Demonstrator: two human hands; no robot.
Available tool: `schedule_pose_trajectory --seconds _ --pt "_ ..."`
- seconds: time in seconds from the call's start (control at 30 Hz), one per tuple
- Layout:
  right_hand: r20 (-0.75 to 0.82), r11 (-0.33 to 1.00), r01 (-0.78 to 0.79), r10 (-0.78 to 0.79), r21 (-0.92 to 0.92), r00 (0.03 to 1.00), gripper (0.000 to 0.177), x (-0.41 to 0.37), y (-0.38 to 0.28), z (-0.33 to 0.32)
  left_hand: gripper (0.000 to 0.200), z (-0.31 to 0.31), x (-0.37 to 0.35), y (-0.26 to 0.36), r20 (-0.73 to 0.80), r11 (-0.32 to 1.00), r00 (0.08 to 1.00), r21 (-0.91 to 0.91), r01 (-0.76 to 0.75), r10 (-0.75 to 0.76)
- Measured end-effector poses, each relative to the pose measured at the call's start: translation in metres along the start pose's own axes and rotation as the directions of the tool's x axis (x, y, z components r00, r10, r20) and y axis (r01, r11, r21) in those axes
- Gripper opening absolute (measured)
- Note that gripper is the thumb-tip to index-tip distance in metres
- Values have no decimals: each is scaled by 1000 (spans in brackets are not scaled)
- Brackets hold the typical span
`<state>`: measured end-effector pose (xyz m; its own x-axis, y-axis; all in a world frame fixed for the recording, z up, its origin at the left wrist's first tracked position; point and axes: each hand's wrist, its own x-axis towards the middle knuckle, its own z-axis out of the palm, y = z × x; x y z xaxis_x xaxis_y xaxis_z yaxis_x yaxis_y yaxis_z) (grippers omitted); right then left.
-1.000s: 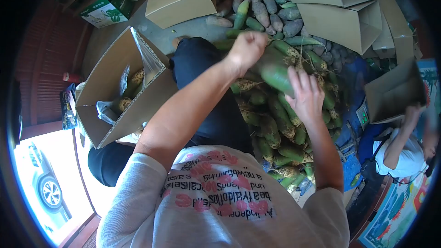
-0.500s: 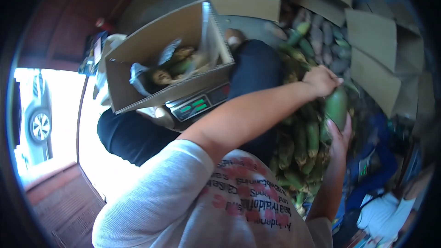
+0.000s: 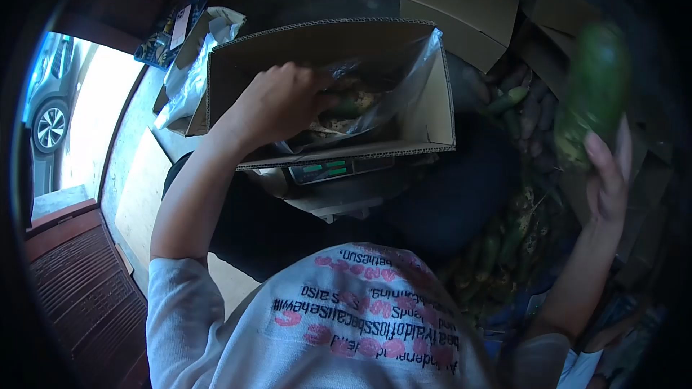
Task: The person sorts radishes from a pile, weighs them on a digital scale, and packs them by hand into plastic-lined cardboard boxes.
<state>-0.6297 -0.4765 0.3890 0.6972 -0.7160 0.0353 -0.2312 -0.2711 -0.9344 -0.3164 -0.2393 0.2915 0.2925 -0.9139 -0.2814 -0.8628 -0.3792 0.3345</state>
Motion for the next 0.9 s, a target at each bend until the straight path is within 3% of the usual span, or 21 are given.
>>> schedule_pose_trajectory --seconds 0.03,0.1,0.13,0.17,0.23,0.3,0.37,0.47,0.57,0.63,0.67,0.77,0.9 --pt "88 995 15 -6 -103 996 72 21 -15 38 30 3 -8 -12 179 997 983 73 20 -33" --pt "380 957 -41 153 -287 912 68 62 -43 103 29 40 -22 -46 28 978 992 163 -129 126" --pt "515 886 30 242 -463 822 64 85 -48 134 30 54 -27 -56 -43 956 977 217 -197 211" --pt "612 785 135 349 -605 710 61 106 -51 163 30 53 -30 -57 -18 970 985 177 -168 174" --pt "542 444 327 549 -834 637 58 126 -31 216 31 41 -38 -53 41 989 994 97 -108 105" --pt "469 241 432 680 -869 563 62 135 -7 262 30 34 -50 -56 38 988 992 95 -124 121" --pt "447 203 471 745 -858 495 65 144 34 291 25 25 -59 -60 55 983 993 145 -112 105" --pt "349 138 402 779 -905 520 61 147 63 319 18 15 -64 -71 168 993 986 114 -37 18" --pt "287 150 281 783 -948 552 61 151 87 330 14 25 -72 -80 29 994 995 44 -97 96" --pt "262 148 241 788 -959 557 61 154 94 332 14 22 -75 -82 46 992 991 32 -124 122" --pt "327 239 224 746 -945 580 66 156 104 328 14 20 -76 -82 53 990 989 27 -138 137" --pt "293 311 65 779 -948 555 70 155 113 320 13 16 -79 -84 -37 996 996 31 -85 86" --pt "214 267 15 736 -964 642 69 147 138 309 11 12 -76 -84 31 996 996 1 -85 85"
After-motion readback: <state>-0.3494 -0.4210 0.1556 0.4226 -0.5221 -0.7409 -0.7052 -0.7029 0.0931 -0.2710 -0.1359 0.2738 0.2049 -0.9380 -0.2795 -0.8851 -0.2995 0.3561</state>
